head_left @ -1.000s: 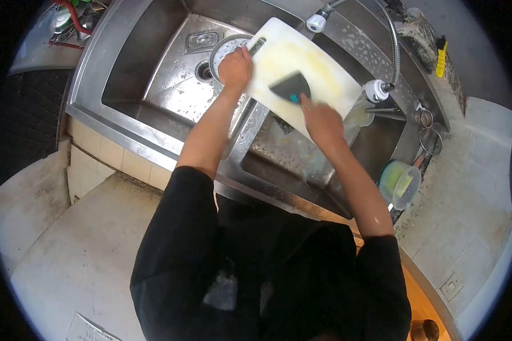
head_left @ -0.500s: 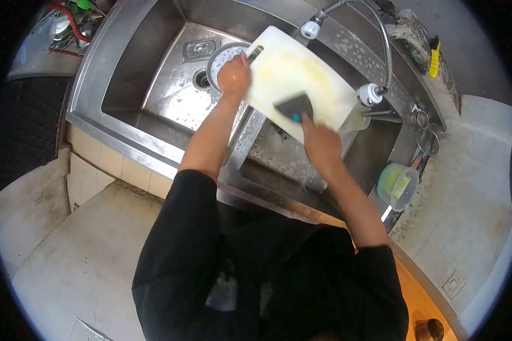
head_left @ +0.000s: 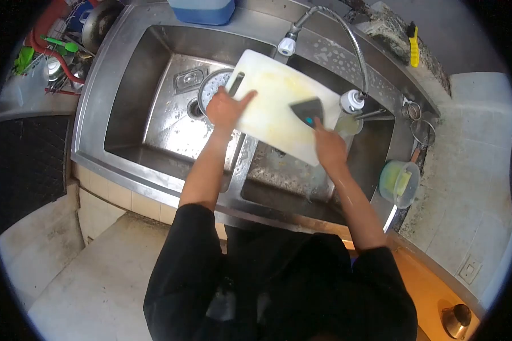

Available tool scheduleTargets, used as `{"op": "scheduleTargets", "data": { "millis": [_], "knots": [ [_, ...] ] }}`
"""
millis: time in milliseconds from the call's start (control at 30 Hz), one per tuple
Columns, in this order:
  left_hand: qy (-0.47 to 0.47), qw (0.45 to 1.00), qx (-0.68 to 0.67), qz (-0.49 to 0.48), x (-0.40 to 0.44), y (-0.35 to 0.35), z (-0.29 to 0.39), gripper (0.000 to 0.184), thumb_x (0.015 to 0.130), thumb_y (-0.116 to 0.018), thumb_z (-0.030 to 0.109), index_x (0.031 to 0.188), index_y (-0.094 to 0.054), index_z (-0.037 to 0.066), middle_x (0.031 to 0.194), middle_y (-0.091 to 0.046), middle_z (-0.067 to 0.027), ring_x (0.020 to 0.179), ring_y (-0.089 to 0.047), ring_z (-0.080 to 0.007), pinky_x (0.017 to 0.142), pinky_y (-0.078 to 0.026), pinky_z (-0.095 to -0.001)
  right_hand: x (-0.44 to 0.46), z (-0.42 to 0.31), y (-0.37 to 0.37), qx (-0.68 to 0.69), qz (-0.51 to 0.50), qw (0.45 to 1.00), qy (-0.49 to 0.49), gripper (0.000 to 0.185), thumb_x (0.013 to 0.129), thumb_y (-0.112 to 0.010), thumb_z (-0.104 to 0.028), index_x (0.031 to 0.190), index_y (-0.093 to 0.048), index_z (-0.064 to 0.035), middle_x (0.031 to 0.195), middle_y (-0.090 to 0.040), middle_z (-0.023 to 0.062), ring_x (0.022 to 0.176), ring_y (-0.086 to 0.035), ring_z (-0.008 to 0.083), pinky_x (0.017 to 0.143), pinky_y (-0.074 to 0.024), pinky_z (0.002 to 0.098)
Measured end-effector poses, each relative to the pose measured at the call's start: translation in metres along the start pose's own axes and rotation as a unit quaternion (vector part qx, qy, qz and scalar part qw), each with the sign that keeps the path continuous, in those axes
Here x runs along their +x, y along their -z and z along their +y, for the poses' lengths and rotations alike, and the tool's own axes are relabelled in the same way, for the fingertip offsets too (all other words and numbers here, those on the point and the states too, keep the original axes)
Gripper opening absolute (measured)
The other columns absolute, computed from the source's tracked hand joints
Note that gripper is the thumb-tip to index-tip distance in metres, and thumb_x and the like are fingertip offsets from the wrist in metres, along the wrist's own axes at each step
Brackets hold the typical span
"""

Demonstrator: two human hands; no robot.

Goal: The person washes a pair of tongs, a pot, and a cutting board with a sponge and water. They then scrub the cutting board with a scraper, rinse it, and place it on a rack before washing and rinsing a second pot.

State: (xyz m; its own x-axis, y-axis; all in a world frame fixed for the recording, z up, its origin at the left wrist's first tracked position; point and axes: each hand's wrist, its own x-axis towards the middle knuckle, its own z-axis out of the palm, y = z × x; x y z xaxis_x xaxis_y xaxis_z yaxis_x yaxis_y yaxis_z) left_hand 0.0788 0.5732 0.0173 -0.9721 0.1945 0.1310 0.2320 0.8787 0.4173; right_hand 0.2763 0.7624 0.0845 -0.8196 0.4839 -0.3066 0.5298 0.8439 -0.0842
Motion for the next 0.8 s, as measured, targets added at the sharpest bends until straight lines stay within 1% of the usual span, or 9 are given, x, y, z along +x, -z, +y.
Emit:
{"op": "scheduleTargets", "data": {
  "millis": [167,267,333,367,433,533,600,700,800],
  "knots": [
    [-0.022,0.999,0.008,-0.04,0.008,0.005,0.012,0.089,0.049,-0.065,0.079,0.082,-0.06,-0.004,0.066,-0.063,-0.0196,0.063,-0.065,-0.0335,0.058,-0.052,-0.0402,0.022,0.025,0.007,-0.003,-0.008,1.0,0.012,0.04,0.091,-0.043,-0.028,0.13,-0.047,-0.0183,0.077,-0.061,0.0213,0.075,-0.061,0.0377,0.067,-0.0484,0.0498],
    [-0.022,0.995,0.002,-0.1,0.005,0.005,0.009,0.084,0.053,-0.066,0.075,0.088,-0.06,-0.002,0.071,-0.064,-0.0175,0.065,-0.065,-0.0327,0.058,-0.052,-0.0404,0.079,-0.011,-0.002,-0.001,0.051,0.997,0.049,0.037,0.092,-0.043,-0.028,0.127,-0.049,-0.0178,0.077,-0.061,0.0196,0.074,-0.062,0.0363,0.065,-0.049,0.048],
    [-0.006,0.997,0.0,-0.077,0.007,0.001,0.009,0.074,0.065,-0.062,0.069,0.087,-0.06,-0.001,0.071,-0.064,-0.0188,0.066,-0.065,-0.0345,0.06,-0.051,-0.0423,0.084,-0.024,-0.005,0.011,0.044,0.998,0.038,0.038,0.092,-0.042,-0.029,0.128,-0.048,-0.0178,0.077,-0.061,0.0194,0.073,-0.062,0.0358,0.064,-0.0491,0.0476],
    [-0.01,0.997,0.0,-0.071,0.014,-0.002,0.009,0.074,0.065,-0.062,0.069,0.087,-0.06,-0.001,0.071,-0.064,-0.0188,0.066,-0.065,-0.0345,0.06,-0.051,-0.0423,0.091,-0.029,-0.002,0.016,0.044,0.998,0.032,0.038,0.092,-0.042,-0.029,0.128,-0.047,-0.0178,0.077,-0.061,0.0193,0.073,-0.062,0.0352,0.064,-0.0492,0.0472],
    [0.017,0.998,-0.011,-0.052,0.009,-0.008,0.006,0.056,0.081,-0.052,0.056,0.086,-0.062,0.001,0.072,-0.064,-0.0217,0.067,-0.064,-0.0368,0.062,-0.05,-0.0456,0.054,-0.017,-0.004,-0.01,0.011,0.996,0.092,0.04,0.093,-0.041,-0.028,0.131,-0.045,-0.0189,0.079,-0.061,0.0187,0.072,-0.062,0.0347,0.063,-0.049,0.0469],
    [0.018,0.998,-0.048,-0.035,0.013,-0.023,-0.005,0.047,0.089,-0.043,0.044,0.084,-0.063,0.003,0.071,-0.063,-0.0221,0.067,-0.063,-0.038,0.063,-0.049,-0.0475,-0.024,-0.002,0.017,-0.032,-0.083,0.986,0.139,0.04,0.091,-0.041,-0.02,0.131,-0.045,-0.0165,0.08,-0.06,0.0194,0.07,-0.062,0.0337,0.061,-0.0493,0.0449],
    [0.055,0.994,-0.075,-0.059,0.017,-0.012,-0.003,0.047,0.092,-0.037,0.041,0.086,-0.066,0.004,0.077,-0.063,-0.0232,0.075,-0.061,-0.0418,0.07,-0.046,-0.0497,-0.034,-0.008,0.022,-0.033,-0.115,0.981,0.154,0.04,0.09,-0.04,-0.015,0.13,-0.046,-0.0143,0.081,-0.06,0.0198,0.069,-0.062,0.0334,0.06,-0.0498,0.0436],
    [0.024,0.989,-0.111,-0.091,0.026,-0.021,-0.003,0.059,0.095,-0.024,0.041,0.079,-0.066,0.002,0.076,-0.062,-0.0259,0.076,-0.058,-0.045,0.073,-0.044,-0.0501,-0.012,-0.039,0.011,-0.037,-0.051,0.974,0.218,0.043,0.086,-0.043,-0.013,0.128,-0.047,-0.0137,0.077,-0.062,0.0173,0.066,-0.063,0.0315,0.059,-0.0501,0.0435],
    [0.003,0.988,-0.116,-0.099,0.025,-0.016,-0.005,0.061,0.095,-0.024,0.042,0.078,-0.066,0.002,0.074,-0.061,-0.0261,0.076,-0.059,-0.0442,0.073,-0.044,-0.0506,0.05,-0.069,-0.018,-0.027,0.017,0.981,0.192,0.038,0.092,-0.042,-0.022,0.129,-0.047,-0.0161,0.072,-0.058,0.0165,0.065,-0.061,0.0328,0.059,-0.0495,0.0444]
  ]
}}
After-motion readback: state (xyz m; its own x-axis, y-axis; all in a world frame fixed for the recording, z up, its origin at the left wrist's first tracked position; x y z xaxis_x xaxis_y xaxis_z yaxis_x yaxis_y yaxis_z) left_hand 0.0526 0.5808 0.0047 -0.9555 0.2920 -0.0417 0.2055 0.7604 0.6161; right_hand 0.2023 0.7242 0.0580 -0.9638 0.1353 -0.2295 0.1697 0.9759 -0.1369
